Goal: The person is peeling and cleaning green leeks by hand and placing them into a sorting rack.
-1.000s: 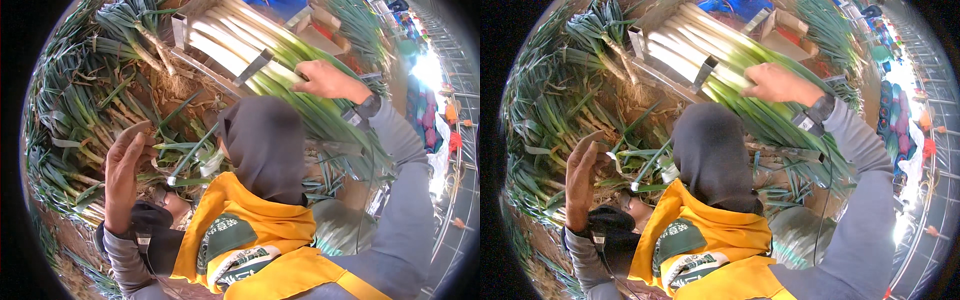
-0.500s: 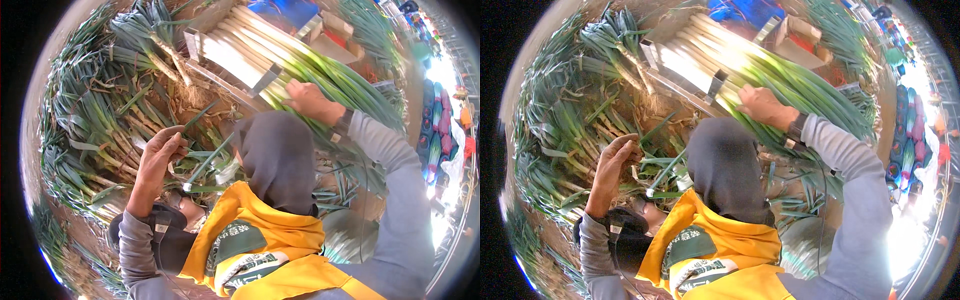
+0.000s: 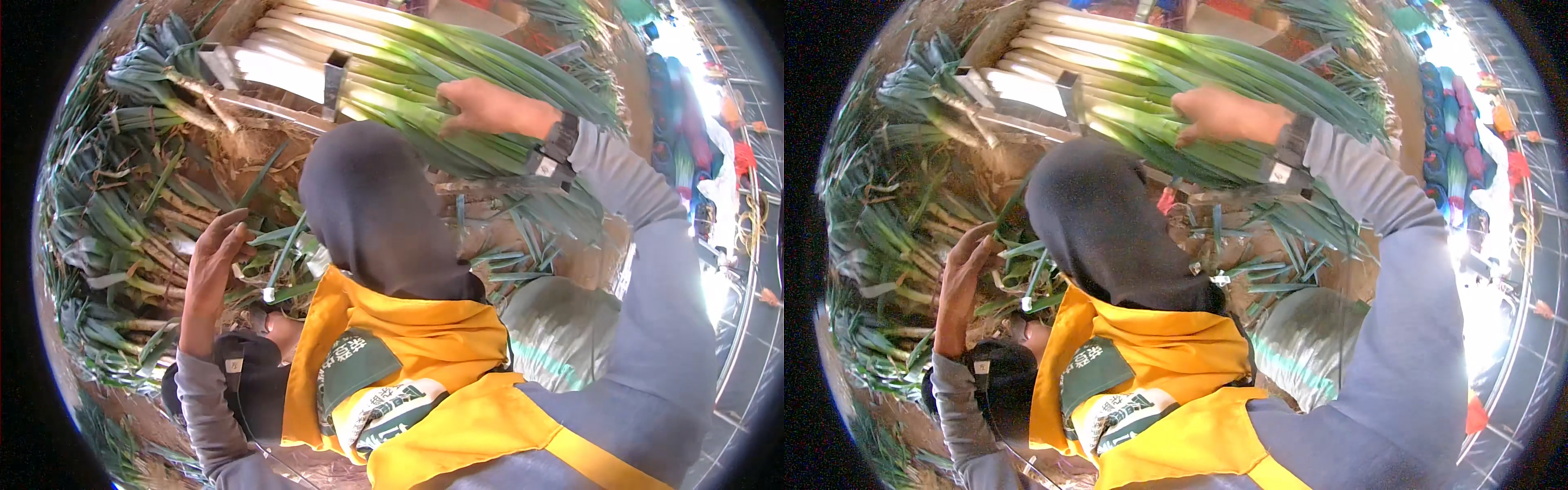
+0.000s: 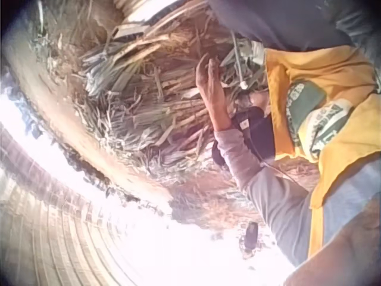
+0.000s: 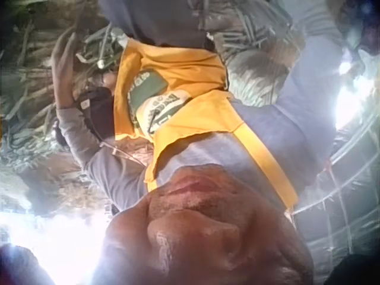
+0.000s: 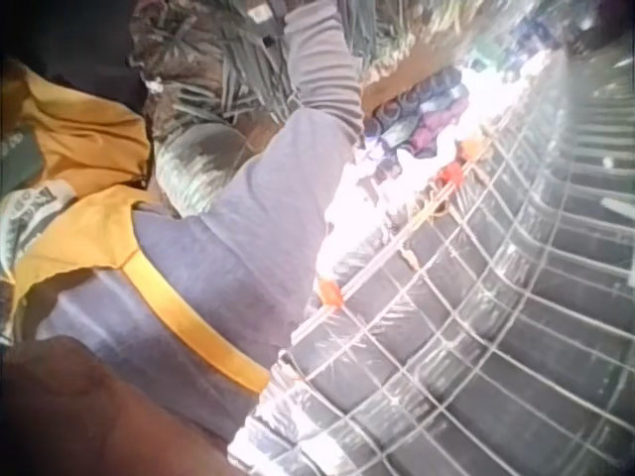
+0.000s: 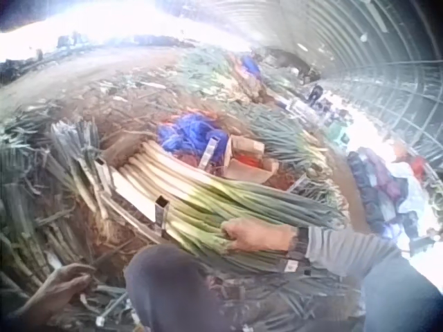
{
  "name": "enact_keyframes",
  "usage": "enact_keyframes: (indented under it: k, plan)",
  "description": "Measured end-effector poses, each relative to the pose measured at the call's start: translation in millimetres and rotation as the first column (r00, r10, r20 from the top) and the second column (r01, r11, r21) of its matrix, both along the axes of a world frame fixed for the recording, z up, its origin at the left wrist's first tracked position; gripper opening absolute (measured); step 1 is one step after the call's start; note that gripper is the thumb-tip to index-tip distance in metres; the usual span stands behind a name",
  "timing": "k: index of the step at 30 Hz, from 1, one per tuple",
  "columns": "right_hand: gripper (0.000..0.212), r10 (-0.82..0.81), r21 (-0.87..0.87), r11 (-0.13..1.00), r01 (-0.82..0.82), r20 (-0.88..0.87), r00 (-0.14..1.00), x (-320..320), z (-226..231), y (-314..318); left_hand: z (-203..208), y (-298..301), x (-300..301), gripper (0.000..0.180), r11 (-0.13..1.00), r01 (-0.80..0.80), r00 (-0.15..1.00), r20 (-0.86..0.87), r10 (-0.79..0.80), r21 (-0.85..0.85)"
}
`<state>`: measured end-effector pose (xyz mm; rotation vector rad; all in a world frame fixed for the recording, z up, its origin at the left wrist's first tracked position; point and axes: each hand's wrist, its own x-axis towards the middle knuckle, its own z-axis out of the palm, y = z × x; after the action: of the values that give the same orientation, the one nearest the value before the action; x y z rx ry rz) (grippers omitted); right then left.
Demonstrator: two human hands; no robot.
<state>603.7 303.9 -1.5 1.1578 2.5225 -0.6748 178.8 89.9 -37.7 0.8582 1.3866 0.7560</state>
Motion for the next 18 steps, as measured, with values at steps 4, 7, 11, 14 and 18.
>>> enact_keyframes:
  k: [4,7,11,14,18]
  plan:
    - [0.043,0.225,0.115,0.971,-0.208,-0.162,0.961,-7.2,-21.9,-2.8,7.6,-18.3,-12.6,0.043,0.998,-0.065,0.996,-0.066,0.066,0.023]
    - [0.037,0.014,-0.074,0.997,-0.008,0.074,0.997,-0.4,22.8,-1.6,29.6,-12.8,-8.0,0.04,0.987,-0.069,0.996,-0.039,0.076,0.144]
    - [0.034,-0.39,0.077,0.91,0.408,-0.175,0.904,-71.5,110.0,-14.7,66.8,-32.0,-46.0,0.037,0.853,-0.404,0.914,0.188,0.36,0.331]
    - [0.032,-0.209,0.021,0.97,0.241,-0.426,0.88,-125.6,133.8,-0.5,85.0,-47.4,-98.3,0.032,0.649,-0.656,0.754,0.38,0.536,0.385]
    - [0.033,0.039,-0.099,0.99,-0.099,-0.485,0.874,-253.6,111.4,-17.1,64.7,-73.2,-147.0,0.031,0.513,-0.843,0.513,0.534,0.672,0.164]
